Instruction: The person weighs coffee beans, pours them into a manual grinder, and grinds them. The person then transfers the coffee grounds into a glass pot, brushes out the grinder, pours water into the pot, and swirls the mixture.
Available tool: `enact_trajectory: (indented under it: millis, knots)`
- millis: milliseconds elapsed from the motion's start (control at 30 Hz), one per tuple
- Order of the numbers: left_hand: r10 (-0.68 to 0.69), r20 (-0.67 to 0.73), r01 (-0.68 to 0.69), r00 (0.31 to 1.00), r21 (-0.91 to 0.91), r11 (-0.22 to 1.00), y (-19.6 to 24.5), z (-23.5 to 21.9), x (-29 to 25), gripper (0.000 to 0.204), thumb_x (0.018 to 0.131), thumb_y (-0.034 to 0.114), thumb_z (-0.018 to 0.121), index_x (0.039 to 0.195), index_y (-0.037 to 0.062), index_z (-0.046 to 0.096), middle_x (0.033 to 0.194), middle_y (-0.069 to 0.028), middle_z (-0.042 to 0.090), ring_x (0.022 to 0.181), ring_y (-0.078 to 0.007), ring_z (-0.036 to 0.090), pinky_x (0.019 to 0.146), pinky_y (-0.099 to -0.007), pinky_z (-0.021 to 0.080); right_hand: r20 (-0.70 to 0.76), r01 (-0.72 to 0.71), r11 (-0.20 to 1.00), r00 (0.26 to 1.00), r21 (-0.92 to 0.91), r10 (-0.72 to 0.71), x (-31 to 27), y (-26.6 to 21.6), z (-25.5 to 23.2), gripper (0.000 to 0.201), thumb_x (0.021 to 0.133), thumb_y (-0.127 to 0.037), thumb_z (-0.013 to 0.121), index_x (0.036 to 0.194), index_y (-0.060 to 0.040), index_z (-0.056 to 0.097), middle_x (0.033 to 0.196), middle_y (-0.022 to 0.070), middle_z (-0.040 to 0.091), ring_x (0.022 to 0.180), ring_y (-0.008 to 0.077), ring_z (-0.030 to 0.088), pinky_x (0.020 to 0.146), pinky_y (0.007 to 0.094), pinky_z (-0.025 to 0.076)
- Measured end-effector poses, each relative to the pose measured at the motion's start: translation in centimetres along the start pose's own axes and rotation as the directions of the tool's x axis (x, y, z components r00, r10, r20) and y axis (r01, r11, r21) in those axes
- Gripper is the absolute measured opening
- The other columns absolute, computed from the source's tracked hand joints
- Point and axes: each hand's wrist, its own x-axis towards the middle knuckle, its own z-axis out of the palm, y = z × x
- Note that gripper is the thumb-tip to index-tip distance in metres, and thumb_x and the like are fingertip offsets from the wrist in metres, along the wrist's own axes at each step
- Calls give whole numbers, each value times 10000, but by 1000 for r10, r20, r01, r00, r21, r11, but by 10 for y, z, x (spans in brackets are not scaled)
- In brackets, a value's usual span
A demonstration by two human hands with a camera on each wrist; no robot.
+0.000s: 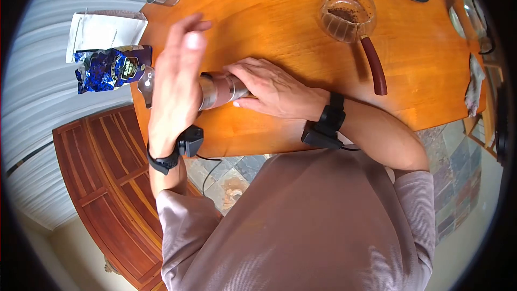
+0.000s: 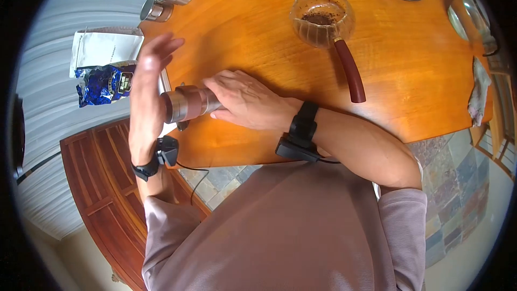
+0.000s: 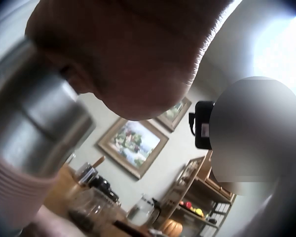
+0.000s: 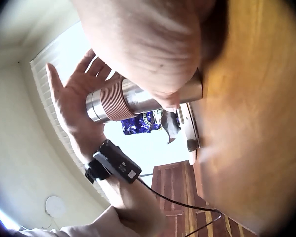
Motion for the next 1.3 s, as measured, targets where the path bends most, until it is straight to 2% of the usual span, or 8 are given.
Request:
enact_trajectory:
  millis: [167,300,467,700,967,1067,1167,1300]
  knots:
    - [-123,229,98,966,121,988,22,18,14,758,999,600,453,1355,-68,493,872,-286,665,694,-325,664,730,-404,495,-95,99,994,990,-55,-104,-2,7,8,406,838,-184,769,1136,-10,553,1090,166,616,1082,336,586,958,465,454]
    - [-72,138,73,988,-1,997,8,23,11,808,995,644,392,1363,-69,493,971,-224,710,609,-262,646,673,-356,496,-108,86,995,990,-44,-90,-3,6,7,388,834,-184,770,1113,-9,566,1073,158,620,1063,326,592,950,454,459]
    - [-163,142,175,976,-79,981,3,24,7,961,961,786,243,1392,-38,483,1168,-212,689,1148,-341,617,1019,-475,446,-91,61,996,994,-70,-67,-1,5,6,368,841,-188,762,1100,-10,570,1070,138,623,1056,304,597,945,438,461]
    - [-172,169,241,970,-662,709,-23,10,18,940,1000,740,146,1352,-64,483,1116,-230,699,1127,-308,648,1081,-422,424,-78,69,996,994,-63,-74,-2,4,2,365,853,-195,754,1107,-13,566,1080,131,621,1076,299,585,955,432,459]
    - [-354,280,444,892,-408,798,-20,9,5,727,1055,597,356,1315,-57,539,1090,-142,710,1043,-218,638,981,-379,490,-29,36,996,999,-83,-39,-2,2,-2,405,850,-187,761,1148,-9,553,1101,139,618,1091,299,576,966,428,462]
    - [-287,206,345,935,-353,870,-13,8,0,594,1055,488,471,1287,-51,566,1087,-138,709,1027,-215,650,916,-357,527,-45,40,997,998,-62,-42,-1,1,-4,405,851,-186,762,1149,-8,554,1101,139,618,1094,297,577,968,426,462]
    - [127,174,-82,977,-243,967,-13,10,-10,345,1000,167,618,1272,-41,576,1083,-139,725,950,-219,703,827,-322,555,-78,46,997,996,-55,-50,-2,3,0,399,853,-186,760,1149,-12,556,1103,135,619,1096,298,577,973,426,460]
    - [24,258,-45,966,77,996,-2,13,-10,300,1014,78,524,1292,-23,575,1044,-145,733,838,-223,727,748,-308,560,-106,38,998,993,-45,-43,-3,3,1,371,847,-180,761,1120,-21,567,1084,123,617,1081,291,581,956,424,464]
